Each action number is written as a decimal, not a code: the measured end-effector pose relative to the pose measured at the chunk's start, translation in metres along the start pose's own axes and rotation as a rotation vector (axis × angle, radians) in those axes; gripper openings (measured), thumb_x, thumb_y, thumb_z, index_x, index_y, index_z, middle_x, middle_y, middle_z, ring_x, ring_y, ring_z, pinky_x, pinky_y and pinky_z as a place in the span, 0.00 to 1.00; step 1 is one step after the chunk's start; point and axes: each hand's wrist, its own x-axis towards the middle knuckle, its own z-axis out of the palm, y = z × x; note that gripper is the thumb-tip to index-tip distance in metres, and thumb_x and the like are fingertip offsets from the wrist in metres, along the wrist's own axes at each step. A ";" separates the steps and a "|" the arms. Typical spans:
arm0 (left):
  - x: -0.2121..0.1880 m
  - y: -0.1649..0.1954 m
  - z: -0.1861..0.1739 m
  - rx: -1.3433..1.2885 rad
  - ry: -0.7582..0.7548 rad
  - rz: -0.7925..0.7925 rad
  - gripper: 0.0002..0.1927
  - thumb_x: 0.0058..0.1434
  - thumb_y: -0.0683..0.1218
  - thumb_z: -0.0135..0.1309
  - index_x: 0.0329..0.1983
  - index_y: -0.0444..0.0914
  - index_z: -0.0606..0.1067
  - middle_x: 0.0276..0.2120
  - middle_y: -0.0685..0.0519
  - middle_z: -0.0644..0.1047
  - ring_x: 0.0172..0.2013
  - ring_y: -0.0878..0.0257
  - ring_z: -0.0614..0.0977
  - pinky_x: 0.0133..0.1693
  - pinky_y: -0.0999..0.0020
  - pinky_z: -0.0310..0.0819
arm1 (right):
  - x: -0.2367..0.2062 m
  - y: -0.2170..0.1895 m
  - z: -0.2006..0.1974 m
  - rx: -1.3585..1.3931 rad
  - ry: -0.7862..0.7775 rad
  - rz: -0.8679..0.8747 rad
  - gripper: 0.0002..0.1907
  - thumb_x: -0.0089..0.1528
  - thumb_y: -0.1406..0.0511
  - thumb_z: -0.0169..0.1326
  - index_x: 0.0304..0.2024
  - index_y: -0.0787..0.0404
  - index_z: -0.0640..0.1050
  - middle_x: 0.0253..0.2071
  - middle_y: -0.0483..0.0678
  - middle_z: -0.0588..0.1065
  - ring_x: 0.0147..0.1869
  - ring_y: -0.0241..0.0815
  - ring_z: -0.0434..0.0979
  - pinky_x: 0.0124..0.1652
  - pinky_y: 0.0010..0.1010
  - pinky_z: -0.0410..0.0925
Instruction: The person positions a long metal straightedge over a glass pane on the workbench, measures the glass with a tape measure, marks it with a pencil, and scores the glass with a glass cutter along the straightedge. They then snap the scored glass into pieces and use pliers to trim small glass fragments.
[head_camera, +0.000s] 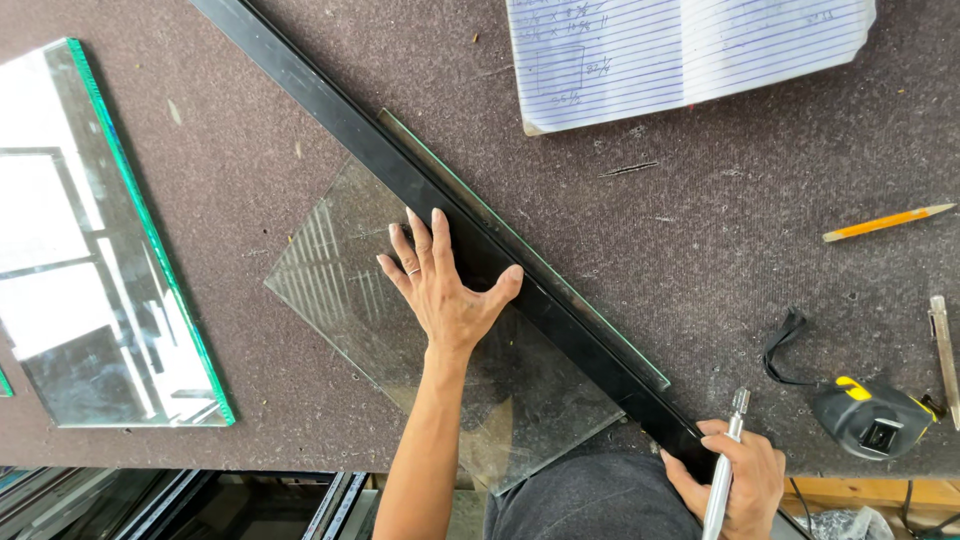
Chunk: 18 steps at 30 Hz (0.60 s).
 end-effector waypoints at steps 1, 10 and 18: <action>0.000 0.000 0.001 0.000 0.002 0.004 0.61 0.51 0.78 0.59 0.77 0.38 0.58 0.77 0.38 0.55 0.78 0.39 0.47 0.73 0.32 0.27 | 0.000 -0.001 -0.001 -0.002 -0.003 0.008 0.32 0.38 0.61 0.74 0.42 0.53 0.72 0.42 0.42 0.80 0.43 0.40 0.77 0.46 0.35 0.62; -0.001 -0.002 0.002 0.006 0.010 0.010 0.60 0.51 0.79 0.58 0.77 0.39 0.59 0.77 0.39 0.55 0.78 0.38 0.48 0.73 0.32 0.29 | 0.001 -0.006 -0.005 0.015 -0.035 0.015 0.33 0.39 0.62 0.73 0.43 0.54 0.71 0.43 0.42 0.80 0.43 0.40 0.75 0.44 0.36 0.60; -0.002 -0.004 0.003 0.013 0.006 0.011 0.60 0.51 0.79 0.57 0.77 0.39 0.59 0.77 0.38 0.55 0.78 0.38 0.48 0.73 0.32 0.29 | 0.003 -0.007 -0.006 0.038 -0.016 -0.040 0.33 0.40 0.62 0.73 0.44 0.54 0.70 0.43 0.44 0.79 0.44 0.43 0.76 0.45 0.38 0.61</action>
